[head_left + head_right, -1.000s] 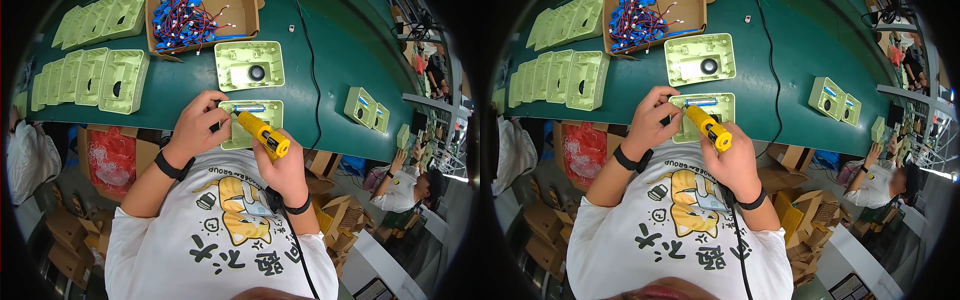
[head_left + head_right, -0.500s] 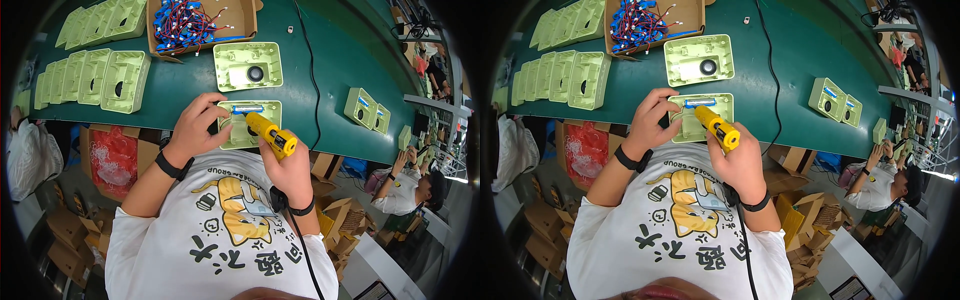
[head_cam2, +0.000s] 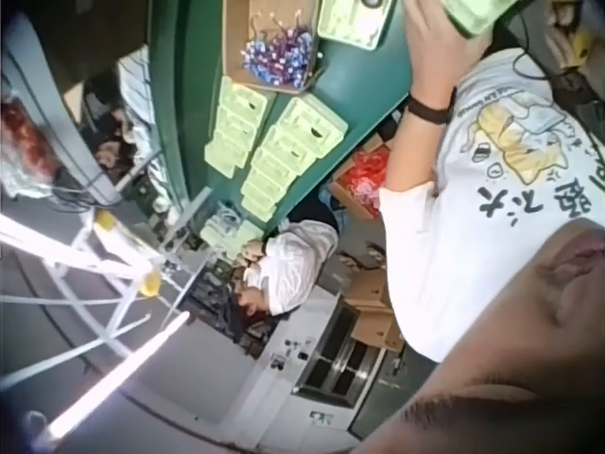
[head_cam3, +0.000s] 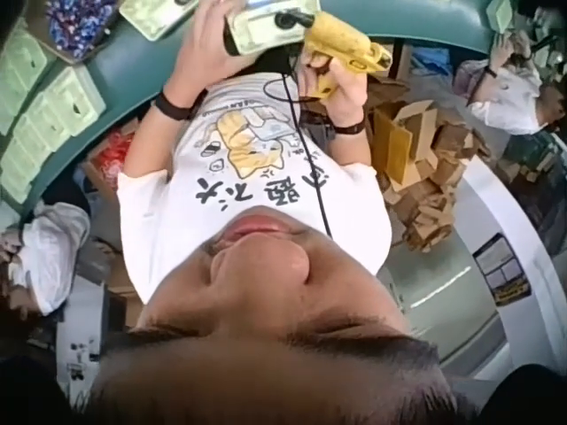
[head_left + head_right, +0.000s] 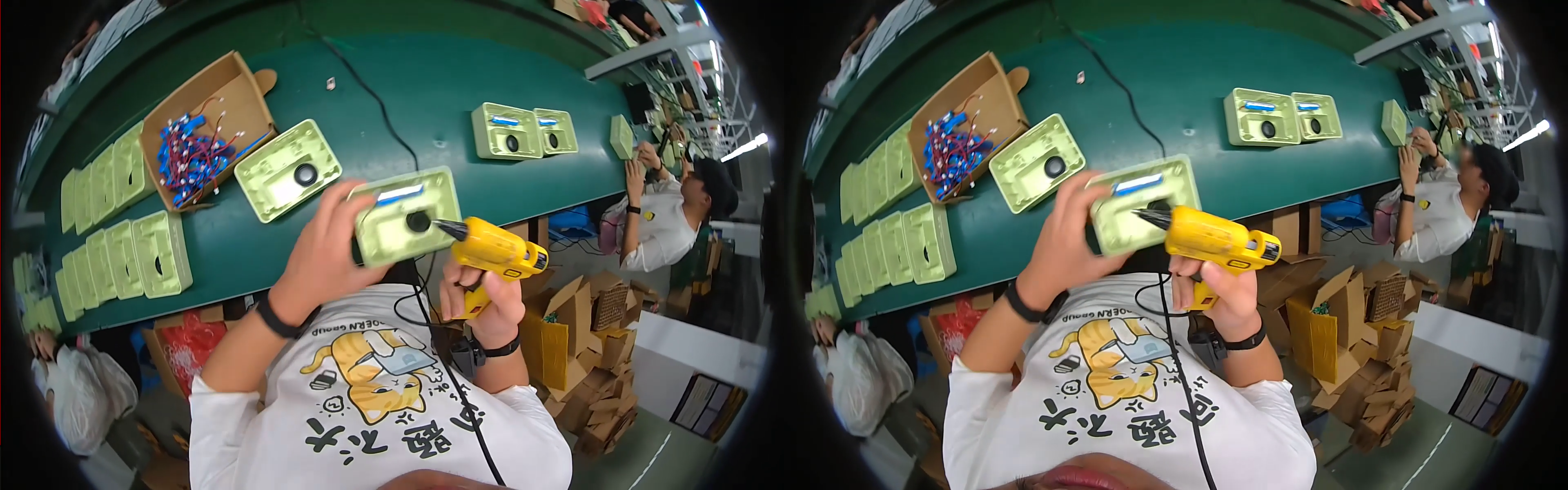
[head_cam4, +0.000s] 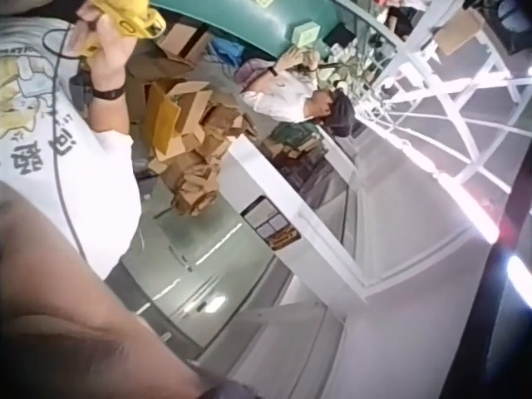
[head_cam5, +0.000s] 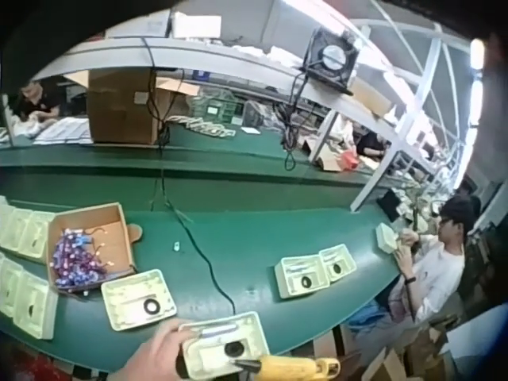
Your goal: The person applies glue to the interior of a plastic housing with a glue gun, presses a battery into the glue, and then applies more glue over the battery. They set the housing aside and repeat the process with several more units.
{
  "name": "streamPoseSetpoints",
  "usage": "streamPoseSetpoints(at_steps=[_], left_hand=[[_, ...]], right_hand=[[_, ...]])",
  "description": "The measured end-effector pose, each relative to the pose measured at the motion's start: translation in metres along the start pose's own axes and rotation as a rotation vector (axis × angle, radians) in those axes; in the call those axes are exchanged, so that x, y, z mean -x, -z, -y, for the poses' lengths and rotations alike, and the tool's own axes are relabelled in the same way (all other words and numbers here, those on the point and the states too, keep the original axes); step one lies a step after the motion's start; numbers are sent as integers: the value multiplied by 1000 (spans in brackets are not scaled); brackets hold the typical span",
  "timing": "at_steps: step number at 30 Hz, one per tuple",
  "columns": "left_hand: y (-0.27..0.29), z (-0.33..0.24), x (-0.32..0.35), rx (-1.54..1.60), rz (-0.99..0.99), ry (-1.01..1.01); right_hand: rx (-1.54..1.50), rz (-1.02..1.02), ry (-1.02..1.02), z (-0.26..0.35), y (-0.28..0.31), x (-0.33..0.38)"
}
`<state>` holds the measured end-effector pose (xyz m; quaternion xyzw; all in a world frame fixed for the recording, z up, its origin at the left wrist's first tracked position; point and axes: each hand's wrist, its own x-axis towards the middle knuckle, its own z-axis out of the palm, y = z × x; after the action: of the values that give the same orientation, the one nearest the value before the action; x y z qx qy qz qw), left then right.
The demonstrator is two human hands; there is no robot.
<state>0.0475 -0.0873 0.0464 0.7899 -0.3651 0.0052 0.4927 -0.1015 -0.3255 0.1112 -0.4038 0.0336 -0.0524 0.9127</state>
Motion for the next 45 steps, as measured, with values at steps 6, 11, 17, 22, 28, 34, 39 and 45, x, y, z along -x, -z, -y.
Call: streamPoseSetpoints(at_steps=[6, 11, 17, 22, 28, 34, 39, 45], left_hand=[[-66, 14, -135, -89, 44, 31], [-127, 25, -165, -73, 99, -1], [-181, 10, -195, 128, 199, -152], [-67, -10, -158, 48, 242, -188], [71, -53, -248, -326, -221, -512], [164, -87, -415, -762, -543, -602], [185, -90, -478, -1102, -488, -685], [207, -143, -442, -619, -725, -1013]], right_hand=[[-22, -70, 133, -3, 26, 33], [14, -188, 206, -4, 46, 51], [-14, -234, 252, -11, 66, 41], [-36, -217, 320, -24, 92, 9], [96, -190, 175, -61, 115, -70], [217, -211, 132, -80, 126, -93], [305, -254, 141, -89, 133, -96], [307, -267, 112, -86, 132, -95]])
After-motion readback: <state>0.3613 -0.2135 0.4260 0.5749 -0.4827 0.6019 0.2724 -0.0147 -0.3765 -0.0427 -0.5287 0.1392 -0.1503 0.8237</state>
